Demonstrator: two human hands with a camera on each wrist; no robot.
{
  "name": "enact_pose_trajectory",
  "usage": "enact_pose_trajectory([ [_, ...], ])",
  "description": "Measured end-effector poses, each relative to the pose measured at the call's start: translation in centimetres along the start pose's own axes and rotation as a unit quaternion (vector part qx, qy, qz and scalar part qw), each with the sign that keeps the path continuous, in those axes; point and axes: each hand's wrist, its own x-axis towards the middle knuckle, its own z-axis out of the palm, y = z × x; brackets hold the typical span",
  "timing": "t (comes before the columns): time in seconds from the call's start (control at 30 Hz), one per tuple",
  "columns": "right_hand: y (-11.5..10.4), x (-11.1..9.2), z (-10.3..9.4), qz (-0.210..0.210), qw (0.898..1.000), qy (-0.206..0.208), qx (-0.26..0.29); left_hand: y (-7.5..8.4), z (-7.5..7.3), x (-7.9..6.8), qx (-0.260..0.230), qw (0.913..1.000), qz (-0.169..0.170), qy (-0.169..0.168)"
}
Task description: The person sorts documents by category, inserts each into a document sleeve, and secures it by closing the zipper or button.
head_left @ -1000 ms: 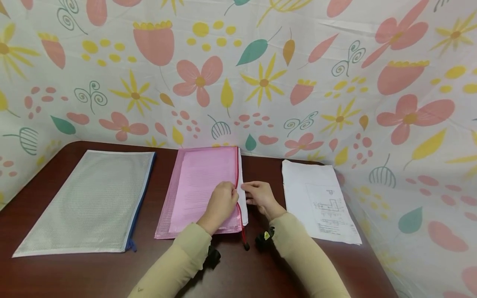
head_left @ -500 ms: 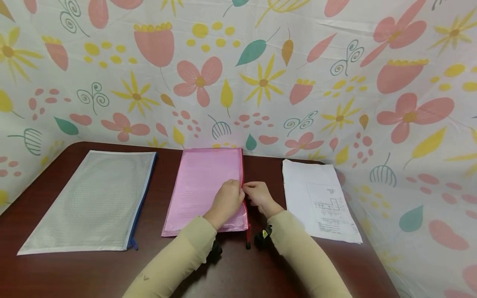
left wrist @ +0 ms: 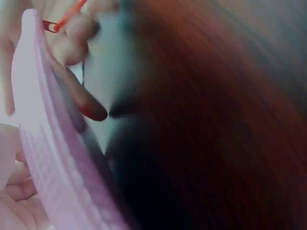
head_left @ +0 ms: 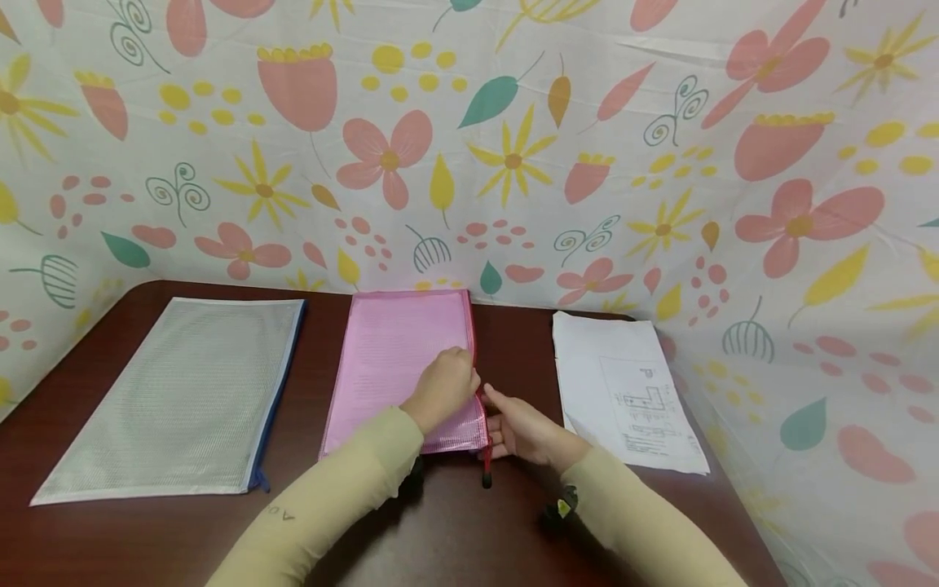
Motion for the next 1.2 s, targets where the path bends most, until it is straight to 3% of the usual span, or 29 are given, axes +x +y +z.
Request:
enact_pose_trajectory([
  [0.07,0.2,-0.7,0.0,0.011,0.999,-0.024,-0.032,-0.1,0.1,0.1,0.013,0.9998,0.003,-0.013],
  [0.17,0.1,-1.5,-0.2,0.007,0.992,-0.029,-0.12,-0.2,0.4,0.2,0.021,0.9986,-0.007,-0.049],
  [0.27,-0.1,-1.8,-0.5,-0.015,0.97,-0.037,-0.238,-0.4,0.6,0.1,0.018,0.9945,-0.025,-0.1],
  [0.37,-0.3,-1.9,-0.7,-0.043,0.938,-0.056,-0.338,-0.8,0.8,-0.1,0.025,0.9862,-0.037,-0.159],
  [0.47,-0.5,-2.0,-0.8,-0.051,0.918,-0.071,-0.386,-1.2,0.7,-0.4,0.036,0.9771,-0.03,-0.208],
  [0.63,-0.6,-2.2,-0.7,-0.059,0.9,-0.072,-0.425,-1.5,0.3,-0.6,0.03,0.9644,-0.009,-0.263],
  [0.73,-0.5,-2.1,-0.6,-0.065,0.905,-0.051,-0.418,-1.5,0.2,-0.8,0.031,0.9591,-0.003,-0.281],
  [0.9,0.1,-2.1,-0.4,-0.051,0.939,-0.002,-0.34,-1.5,0.6,-1.0,0.083,0.9547,0.026,-0.284],
  [1.0,0.6,-2.2,0.0,-0.061,0.951,0.031,-0.302,-1.5,0.8,-1.1,0.101,0.9546,0.035,-0.278],
  [1.07,0.9,-2.4,0.3,-0.077,0.951,0.057,-0.295,-1.4,0.8,-1.1,0.106,0.9544,0.036,-0.277],
  [1.2,1.1,-2.7,1.1,-0.113,0.938,0.099,-0.311,-1.5,0.8,-1.2,0.112,0.9523,0.038,-0.281],
])
